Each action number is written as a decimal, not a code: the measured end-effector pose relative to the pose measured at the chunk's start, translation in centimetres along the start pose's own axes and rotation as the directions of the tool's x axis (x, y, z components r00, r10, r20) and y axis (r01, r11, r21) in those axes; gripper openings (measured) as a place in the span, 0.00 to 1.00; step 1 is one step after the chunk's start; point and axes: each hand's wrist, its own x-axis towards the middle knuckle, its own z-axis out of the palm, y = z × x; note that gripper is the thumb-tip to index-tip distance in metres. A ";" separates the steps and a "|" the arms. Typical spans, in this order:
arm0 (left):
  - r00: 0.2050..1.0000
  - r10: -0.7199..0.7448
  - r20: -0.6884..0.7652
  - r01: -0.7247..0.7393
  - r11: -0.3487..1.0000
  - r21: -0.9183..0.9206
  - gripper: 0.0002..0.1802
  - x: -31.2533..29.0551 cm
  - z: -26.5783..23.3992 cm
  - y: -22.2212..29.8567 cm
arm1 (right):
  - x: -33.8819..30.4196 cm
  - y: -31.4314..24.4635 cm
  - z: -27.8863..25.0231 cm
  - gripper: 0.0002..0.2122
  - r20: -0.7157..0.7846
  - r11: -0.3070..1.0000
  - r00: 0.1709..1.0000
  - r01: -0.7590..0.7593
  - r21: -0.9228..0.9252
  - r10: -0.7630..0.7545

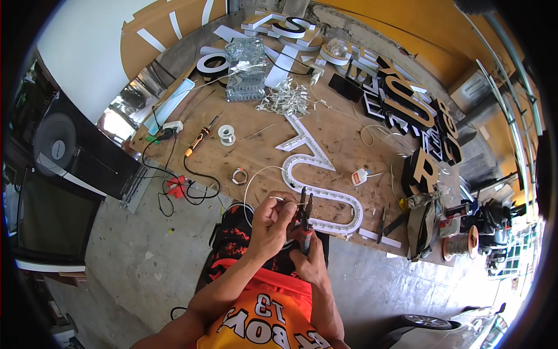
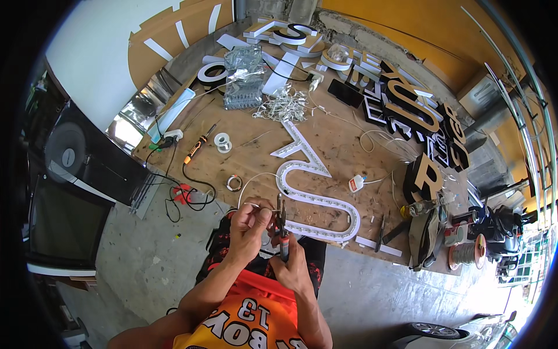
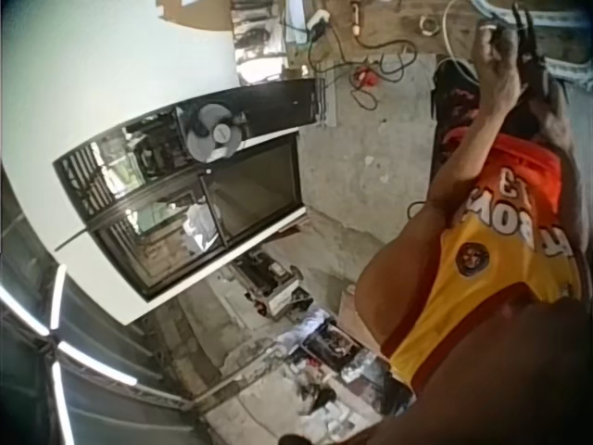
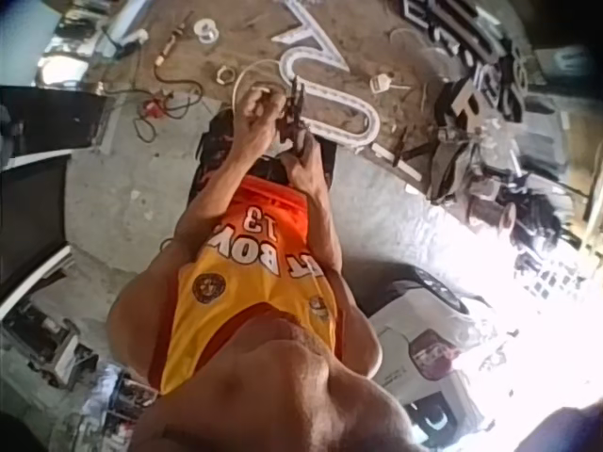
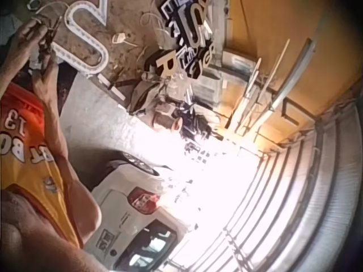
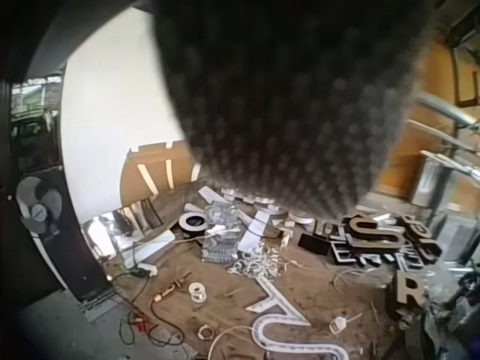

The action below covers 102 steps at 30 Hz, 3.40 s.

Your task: Assembling and wiring components for a custom LED neon sign on a workbench.

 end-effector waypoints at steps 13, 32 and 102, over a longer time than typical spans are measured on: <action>0.997 0.060 -0.051 -0.057 0.997 0.054 0.07 0.4 1.1 1.8 | 0.1 -1.2 -0.3 0.19 -0.006 0.987 0.993 0.113 -0.117 -0.115; 0.994 0.094 -0.065 -0.084 0.988 0.132 0.07 1.5 0.6 2.2 | 0.6 -1.6 -0.2 0.14 0.033 0.988 0.992 0.124 -0.090 -0.122; 0.592 -0.493 0.638 0.236 0.863 0.447 0.16 6.4 -3.1 6.2 | -1.1 0.5 -3.1 0.16 0.207 0.994 0.972 0.113 0.012 -0.113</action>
